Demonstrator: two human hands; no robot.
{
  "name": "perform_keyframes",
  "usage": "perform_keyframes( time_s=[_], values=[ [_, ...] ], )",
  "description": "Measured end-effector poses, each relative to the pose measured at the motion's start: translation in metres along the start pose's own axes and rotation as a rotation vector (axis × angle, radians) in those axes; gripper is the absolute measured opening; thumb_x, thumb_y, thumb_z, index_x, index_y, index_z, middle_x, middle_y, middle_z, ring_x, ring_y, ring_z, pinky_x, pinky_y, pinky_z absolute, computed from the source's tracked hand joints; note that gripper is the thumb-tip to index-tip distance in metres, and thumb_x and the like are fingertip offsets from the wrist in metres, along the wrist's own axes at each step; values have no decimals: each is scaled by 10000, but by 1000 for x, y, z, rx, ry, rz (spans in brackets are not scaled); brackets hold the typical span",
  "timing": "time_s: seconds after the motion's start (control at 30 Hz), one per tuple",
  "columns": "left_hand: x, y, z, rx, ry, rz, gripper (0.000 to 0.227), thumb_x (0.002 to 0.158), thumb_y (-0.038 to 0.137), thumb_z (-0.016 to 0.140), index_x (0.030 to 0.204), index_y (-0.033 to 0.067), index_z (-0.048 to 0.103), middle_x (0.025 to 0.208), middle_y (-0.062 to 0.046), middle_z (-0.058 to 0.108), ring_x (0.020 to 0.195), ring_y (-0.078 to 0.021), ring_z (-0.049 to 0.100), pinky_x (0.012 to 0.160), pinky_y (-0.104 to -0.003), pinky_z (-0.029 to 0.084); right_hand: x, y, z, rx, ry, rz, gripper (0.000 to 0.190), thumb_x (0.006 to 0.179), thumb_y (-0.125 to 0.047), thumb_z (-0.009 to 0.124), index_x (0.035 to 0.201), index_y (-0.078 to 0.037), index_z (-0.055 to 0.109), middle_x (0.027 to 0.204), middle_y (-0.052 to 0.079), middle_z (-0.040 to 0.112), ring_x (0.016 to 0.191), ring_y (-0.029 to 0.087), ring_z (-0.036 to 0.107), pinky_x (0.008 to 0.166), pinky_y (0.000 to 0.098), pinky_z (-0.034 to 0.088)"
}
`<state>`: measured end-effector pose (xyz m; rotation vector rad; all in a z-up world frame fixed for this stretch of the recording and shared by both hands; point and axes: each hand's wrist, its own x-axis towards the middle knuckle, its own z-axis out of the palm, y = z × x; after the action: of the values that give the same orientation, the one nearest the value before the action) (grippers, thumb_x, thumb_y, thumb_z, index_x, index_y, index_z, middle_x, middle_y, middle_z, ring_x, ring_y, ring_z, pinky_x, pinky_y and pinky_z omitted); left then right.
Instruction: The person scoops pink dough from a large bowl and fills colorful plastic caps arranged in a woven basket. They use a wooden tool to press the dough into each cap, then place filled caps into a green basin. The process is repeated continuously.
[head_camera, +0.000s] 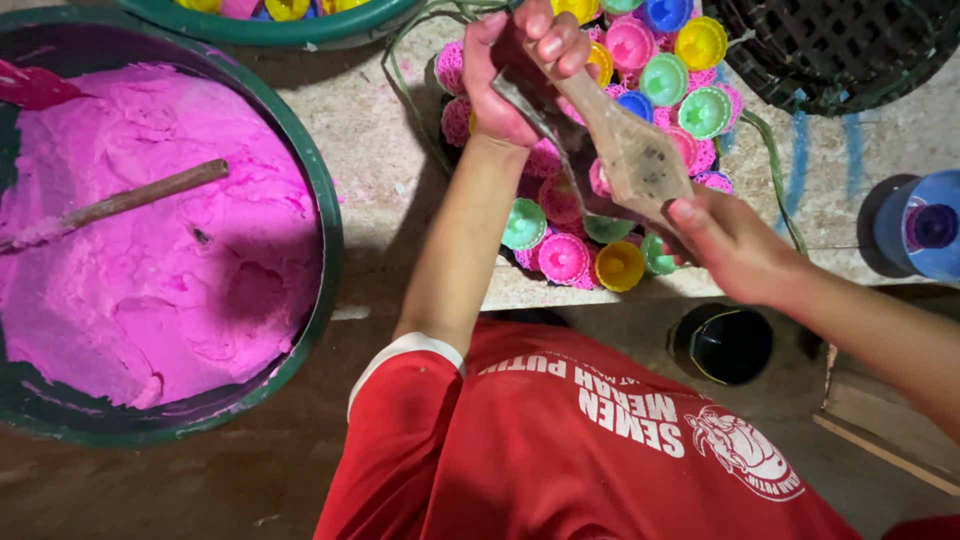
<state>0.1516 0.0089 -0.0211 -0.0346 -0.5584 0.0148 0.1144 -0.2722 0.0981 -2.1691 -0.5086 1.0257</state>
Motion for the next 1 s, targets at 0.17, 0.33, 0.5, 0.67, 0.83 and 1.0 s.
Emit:
perform_keyframes(
  time_s=[0.17,0.33,0.5,0.67,0.83,1.0],
  values=[
    [-7,1,7,-22,13,-16,319,1025,424,463,1026,117,549,938,-11,550,971,-184,563,810,-355,511,1,-1,5,53,-51,96,694,1006,-625,301,1035,-15,633,754,70,641,655,163,609,588,336,501],
    [1,-12,2,-1,83,40,308,984,421,505,1002,117,552,910,-14,553,946,-195,562,886,-363,500,-5,-8,-10,-46,21,172,669,989,-615,328,1030,-25,640,774,54,656,685,148,609,616,329,505],
    [8,-5,0,68,81,64,305,1029,401,504,1005,101,553,917,-29,556,927,-194,561,850,-328,483,-4,-5,-1,21,35,60,661,1039,-582,317,1009,0,629,755,73,641,666,157,612,621,324,514],
    [18,-16,9,23,65,65,285,1002,387,500,967,108,552,907,-21,579,911,-190,580,893,-379,508,-3,8,-12,82,64,83,578,1043,-516,359,1025,-5,628,772,69,637,655,152,613,613,325,540],
    [23,-10,3,297,89,41,317,983,475,476,922,173,552,1011,-59,647,1012,-213,640,973,-403,541,3,28,-17,-2,117,-46,622,1120,-522,415,969,35,644,784,100,627,704,165,580,650,349,488],
    [-32,-8,-35,924,662,-549,337,1011,353,429,1271,149,492,948,-29,675,731,-158,597,667,-331,492,10,47,-19,302,62,-128,637,991,-631,483,1078,-13,610,827,65,668,717,144,660,666,310,563]
  ],
)
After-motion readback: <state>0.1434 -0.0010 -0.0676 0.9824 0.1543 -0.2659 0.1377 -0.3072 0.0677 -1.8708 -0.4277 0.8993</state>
